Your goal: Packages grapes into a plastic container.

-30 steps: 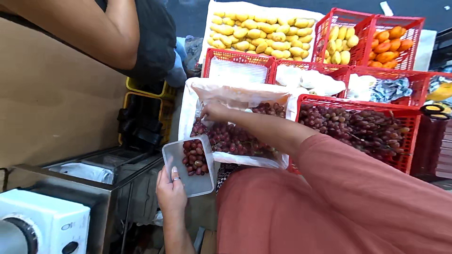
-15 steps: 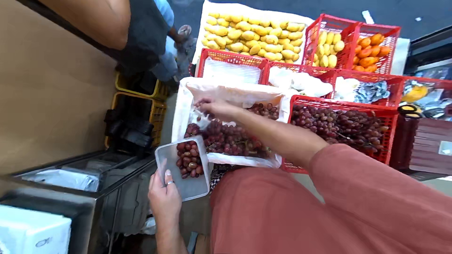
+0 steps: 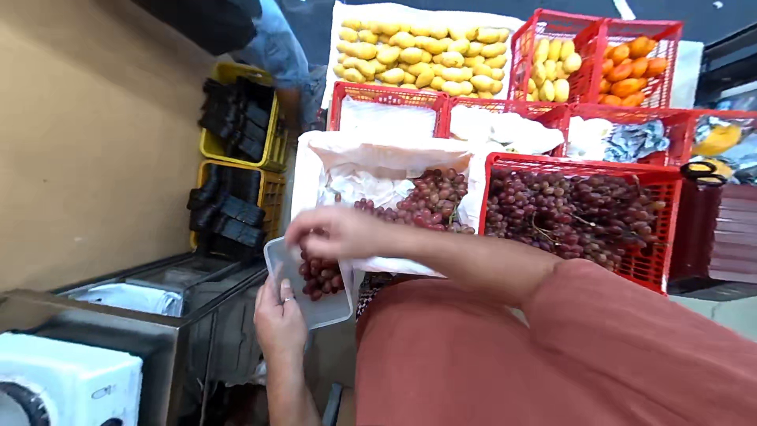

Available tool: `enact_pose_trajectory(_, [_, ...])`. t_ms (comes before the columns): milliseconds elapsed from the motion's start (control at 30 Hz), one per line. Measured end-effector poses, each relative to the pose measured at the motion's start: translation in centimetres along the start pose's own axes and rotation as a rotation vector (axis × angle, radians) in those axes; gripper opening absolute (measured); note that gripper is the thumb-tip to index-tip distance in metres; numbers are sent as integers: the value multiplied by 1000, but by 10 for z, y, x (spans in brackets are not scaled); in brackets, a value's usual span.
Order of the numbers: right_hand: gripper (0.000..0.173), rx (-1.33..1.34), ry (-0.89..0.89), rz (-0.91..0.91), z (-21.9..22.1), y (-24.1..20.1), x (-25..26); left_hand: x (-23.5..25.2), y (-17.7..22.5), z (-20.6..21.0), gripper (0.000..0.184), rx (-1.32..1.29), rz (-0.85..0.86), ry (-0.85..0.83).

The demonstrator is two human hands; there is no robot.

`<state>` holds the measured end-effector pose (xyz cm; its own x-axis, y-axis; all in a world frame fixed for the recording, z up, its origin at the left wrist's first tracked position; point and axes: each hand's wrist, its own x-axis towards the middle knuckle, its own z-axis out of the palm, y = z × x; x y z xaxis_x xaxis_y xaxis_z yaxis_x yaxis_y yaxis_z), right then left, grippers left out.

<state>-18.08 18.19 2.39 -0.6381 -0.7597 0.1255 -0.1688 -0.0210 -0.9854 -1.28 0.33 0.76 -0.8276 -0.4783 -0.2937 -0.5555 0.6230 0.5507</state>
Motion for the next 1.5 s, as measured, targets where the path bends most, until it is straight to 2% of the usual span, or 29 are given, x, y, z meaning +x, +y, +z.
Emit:
enact_pose_trajectory(67, [24,-134,142,261,-24,48,24,-1,-3,1,40,5,-11,8])
enact_pose_trajectory(133, [24,-436,-7,502,-32,119,42,-2,-6,1,40,-5,-21,9])
enact_pose_trajectory(200, [30,-639,-275,518,-22,179,47,-2,-8,2,40,-1,-23,-1])
enact_pose_trajectory(267, [35,-739,-481,503,-9,208,44,-4,-9,2,41,15,0,5])
enact_pose_trajectory(333, [29,-799,-511,485,-5,217,44,-4,-8,2,41,33,20,9])
enact_pose_trajectory(433, [22,-753,-439,415,-23,212,42,-2,-7,0,41,60,11,-1])
enact_pose_trajectory(500, [24,-597,-299,346,-45,187,39,-3,-8,-1,41,54,4,-5])
enact_pose_trajectory(567, [29,-339,-128,321,-63,129,36,-3,-11,1,41,29,4,4])
enact_pose_trajectory(633, [24,-82,-20,166,-63,66,31,-4,-11,2,40,6,12,15])
enact_pose_trajectory(700, [21,-85,-65,-34,-49,16,23,-3,-7,2,40,0,15,15])
enact_pose_trajectory(767, [26,-318,-243,-132,-32,-4,13,-2,-3,1,40,6,24,13])
enact_pose_trajectory(833, [31,-492,-300,-148,-29,-2,2,-1,-1,0,40,16,15,10])
enact_pose_trajectory(900, [27,-473,-148,-57,-50,7,-11,-1,-3,0,40,7,-7,4])
enact_pose_trajectory(967, [24,-509,21,129,-78,27,-30,-5,-7,-2,40,-60,-35,-10])
enact_pose_trajectory(1000, [24,-574,47,238,-86,39,-42,-9,-9,-5,39,-108,-47,-15])
enact_pose_trajectory(1067, [24,-653,-38,386,-87,59,-65,-20,-16,-12,39,-184,-57,-20])
enact_pose_trajectory(1133, [24,-629,-201,429,-70,71,-81,-36,-25,-22,39,-236,-62,21])
enact_pose_trajectory(1233, [21,-659,-299,341,-36,86,-86,-63,-42,-40,39,-331,-95,123])
enact_pose_trajectory(1400, [17,-718,-416,178,21,115,-52,-97,-55,-47,39,-349,-191,284])
enact_pose_trajectory(1500, [17,-740,-601,233,45,131,-27,-109,-64,-39,40,-357,-238,330])
